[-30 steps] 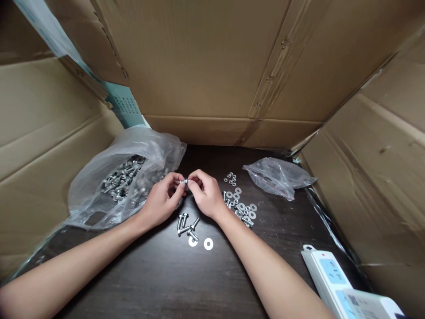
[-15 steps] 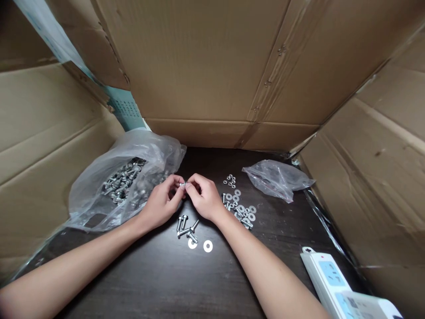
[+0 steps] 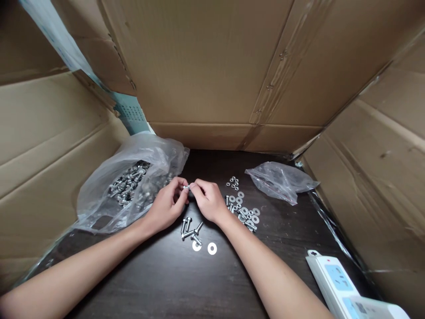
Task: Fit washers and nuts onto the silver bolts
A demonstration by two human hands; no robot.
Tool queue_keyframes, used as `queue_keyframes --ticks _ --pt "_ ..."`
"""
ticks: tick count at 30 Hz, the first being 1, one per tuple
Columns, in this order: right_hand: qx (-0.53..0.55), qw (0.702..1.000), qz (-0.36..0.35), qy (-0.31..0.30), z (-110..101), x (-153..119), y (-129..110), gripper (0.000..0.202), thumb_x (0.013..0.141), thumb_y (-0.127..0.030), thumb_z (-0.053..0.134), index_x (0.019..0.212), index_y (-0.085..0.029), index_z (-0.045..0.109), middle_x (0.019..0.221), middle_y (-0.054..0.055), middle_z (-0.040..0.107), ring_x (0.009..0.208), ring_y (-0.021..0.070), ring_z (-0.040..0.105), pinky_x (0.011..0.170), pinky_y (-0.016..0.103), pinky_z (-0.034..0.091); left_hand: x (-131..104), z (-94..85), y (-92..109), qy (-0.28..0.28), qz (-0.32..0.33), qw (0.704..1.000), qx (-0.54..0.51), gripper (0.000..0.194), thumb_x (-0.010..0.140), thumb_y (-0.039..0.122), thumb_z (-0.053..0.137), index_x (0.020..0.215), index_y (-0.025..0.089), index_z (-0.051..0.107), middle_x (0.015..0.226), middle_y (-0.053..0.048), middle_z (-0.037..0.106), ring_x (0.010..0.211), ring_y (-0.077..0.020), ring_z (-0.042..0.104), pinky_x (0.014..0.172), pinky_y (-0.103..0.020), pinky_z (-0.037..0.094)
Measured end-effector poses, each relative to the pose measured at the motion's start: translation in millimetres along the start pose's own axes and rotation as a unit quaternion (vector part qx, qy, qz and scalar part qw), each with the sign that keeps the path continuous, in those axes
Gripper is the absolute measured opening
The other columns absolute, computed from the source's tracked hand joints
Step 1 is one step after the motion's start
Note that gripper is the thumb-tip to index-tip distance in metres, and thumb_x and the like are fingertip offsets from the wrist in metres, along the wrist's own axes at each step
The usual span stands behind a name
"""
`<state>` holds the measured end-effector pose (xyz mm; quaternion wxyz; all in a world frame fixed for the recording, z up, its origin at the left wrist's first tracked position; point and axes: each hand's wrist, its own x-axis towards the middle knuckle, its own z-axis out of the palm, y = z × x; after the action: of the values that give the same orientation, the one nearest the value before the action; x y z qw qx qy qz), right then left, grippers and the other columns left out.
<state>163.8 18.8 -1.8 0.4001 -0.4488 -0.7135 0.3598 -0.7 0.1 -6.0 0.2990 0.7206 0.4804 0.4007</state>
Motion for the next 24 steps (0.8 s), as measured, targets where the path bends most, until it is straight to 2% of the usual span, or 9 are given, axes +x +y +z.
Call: queue_keyframes --ticks 11,18,24 --pt "0.0 0.998 -0.056 0.008 -0.8 1.8 0.2 0.021 0.093 -0.027 0.049 0.073 -0.021 0.051 0.068 -0.002 0.052 0.065 0.0146 0.048 0.064 0.028 0.037 -0.3 -0.8 2.4 -0.014 0.0 1.0 0.001 0.01 0.101 0.029 0.049 0.101 0.02 0.054 0.088 -0.004 0.069 0.071 -0.0175 0.067 0.065 -0.028 0.049" --pt "0.0 0.999 -0.044 0.006 -0.7 1.1 2.3 0.013 0.088 -0.025 0.052 0.075 -0.021 0.05 0.07 -0.002 0.051 0.065 0.0147 0.047 0.062 0.027 0.037 0.6 -1.3 3.2 -0.016 0.001 1.0 0.004 0.01 0.101 0.027 0.049 0.101 0.019 0.054 0.089 -0.005 0.07 0.073 -0.0176 0.067 0.066 -0.028 0.049" --pt "0.027 1.0 -0.012 -0.001 -1.9 1.3 0.5 0.018 0.09 -0.028 0.05 0.073 -0.021 0.052 0.066 -0.002 0.05 0.064 0.015 0.047 0.061 0.028 0.037 0.1 -1.3 4.4 -0.026 0.019 0.999 0.011 0.009 0.101 0.026 0.048 0.1 0.02 0.054 0.091 -0.005 0.071 0.077 -0.0188 0.068 0.073 -0.03 0.053"
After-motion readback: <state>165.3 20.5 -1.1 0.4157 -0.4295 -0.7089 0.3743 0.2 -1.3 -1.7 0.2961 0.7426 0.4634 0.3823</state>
